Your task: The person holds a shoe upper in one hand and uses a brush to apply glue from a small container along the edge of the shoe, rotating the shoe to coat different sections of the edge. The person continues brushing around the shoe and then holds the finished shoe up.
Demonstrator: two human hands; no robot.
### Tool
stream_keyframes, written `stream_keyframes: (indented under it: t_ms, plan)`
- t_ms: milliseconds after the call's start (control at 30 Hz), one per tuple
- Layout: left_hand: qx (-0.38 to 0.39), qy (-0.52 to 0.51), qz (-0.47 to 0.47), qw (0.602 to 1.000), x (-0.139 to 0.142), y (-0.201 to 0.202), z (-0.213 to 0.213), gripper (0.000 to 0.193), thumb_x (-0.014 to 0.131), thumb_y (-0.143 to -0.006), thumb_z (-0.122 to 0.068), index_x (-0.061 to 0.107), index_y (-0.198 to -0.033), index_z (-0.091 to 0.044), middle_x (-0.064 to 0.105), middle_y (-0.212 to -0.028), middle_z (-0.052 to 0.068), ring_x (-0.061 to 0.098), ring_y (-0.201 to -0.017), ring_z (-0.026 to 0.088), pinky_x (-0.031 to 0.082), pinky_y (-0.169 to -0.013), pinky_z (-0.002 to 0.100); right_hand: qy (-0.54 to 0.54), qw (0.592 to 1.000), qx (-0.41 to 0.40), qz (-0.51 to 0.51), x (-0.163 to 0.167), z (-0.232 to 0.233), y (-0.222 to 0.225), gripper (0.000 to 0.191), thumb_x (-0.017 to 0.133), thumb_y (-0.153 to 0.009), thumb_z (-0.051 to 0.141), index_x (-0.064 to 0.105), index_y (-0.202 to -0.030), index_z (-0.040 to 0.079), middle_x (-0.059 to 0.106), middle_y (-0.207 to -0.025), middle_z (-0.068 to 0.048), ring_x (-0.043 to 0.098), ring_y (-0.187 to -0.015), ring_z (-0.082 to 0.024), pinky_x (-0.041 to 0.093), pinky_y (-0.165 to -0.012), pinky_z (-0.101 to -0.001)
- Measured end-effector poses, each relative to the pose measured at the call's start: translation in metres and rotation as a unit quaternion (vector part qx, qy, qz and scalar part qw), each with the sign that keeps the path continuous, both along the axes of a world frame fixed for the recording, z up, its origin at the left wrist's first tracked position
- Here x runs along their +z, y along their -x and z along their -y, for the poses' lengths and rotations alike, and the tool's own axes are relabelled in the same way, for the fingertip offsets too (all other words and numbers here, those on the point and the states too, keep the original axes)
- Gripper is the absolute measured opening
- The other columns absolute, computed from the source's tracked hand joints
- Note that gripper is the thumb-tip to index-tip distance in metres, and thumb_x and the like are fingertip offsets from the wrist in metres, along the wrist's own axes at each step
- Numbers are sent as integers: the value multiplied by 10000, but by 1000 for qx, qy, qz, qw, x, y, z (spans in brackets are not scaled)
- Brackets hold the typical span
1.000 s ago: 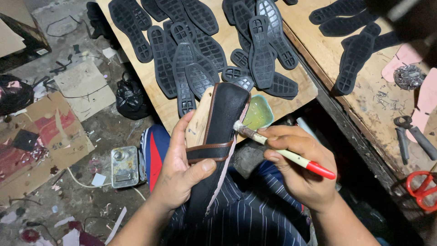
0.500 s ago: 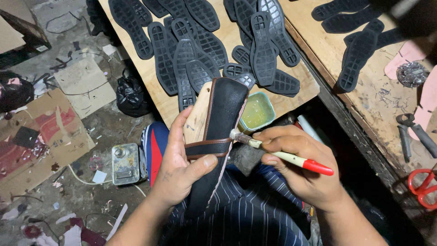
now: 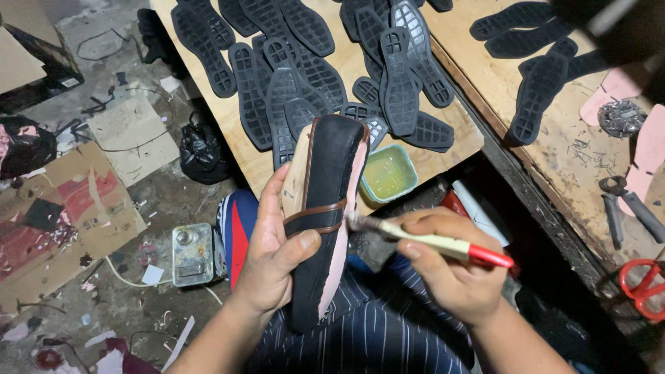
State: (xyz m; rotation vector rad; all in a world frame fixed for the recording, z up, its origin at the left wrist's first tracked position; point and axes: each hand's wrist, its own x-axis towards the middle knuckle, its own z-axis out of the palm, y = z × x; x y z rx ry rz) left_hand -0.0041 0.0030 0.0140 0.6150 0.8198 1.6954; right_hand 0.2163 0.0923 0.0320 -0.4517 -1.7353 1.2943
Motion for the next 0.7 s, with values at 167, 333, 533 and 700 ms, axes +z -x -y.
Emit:
stream_keyframes:
  t_ms: [167, 333, 533, 700]
  plan:
    - [0, -20, -63, 998, 5, -3, 1, 1051, 786, -847, -199, 113, -1638, -37, 513, -1483, 176, 587, -1327, 254, 464, -1155, 423, 11, 998, -62, 20, -6, -1, 1, 223, 685, -972, -53, 639, -1190, -48, 714, -1163, -227, 704, -1022, -241, 585, -913, -336]
    - [4, 11, -99, 995, 6, -1, 4, 1054, 760, -833, -163, 78, -1630, -56, 518, -1463, 184, 607, -1286, 271, 480, -1124, 439, -16, 999, -25, 24, -1, 1, 1, 206, 677, -981, -44, 633, -1182, -36, 711, -1210, -232, 713, -1102, -263, 586, -979, -353]
    - [17, 5, -83, 996, -1, -4, 3, 1013, 744, -871, -139, 97, -1644, -54, 544, -1425, 187, 614, -1247, 264, 481, -1114, 432, -90, 993, -40, 61, 9, 1, 9, 211, 719, -944, -32, 641, -1140, -26, 718, -1170, -223, 732, -1093, -284, 596, -978, -362]
    - [34, 8, -5, 999, -7, -11, 0, 969, 724, -895, -109, 111, -1645, -84, 547, -1385, 176, 609, -1215, 255, 500, -1067, 434, -227, 966, -52, 116, 15, 3, 15, 259, 779, -888, 2, 616, -1089, -11, 724, -1080, -213, 757, -1012, -299, 613, -881, -354]
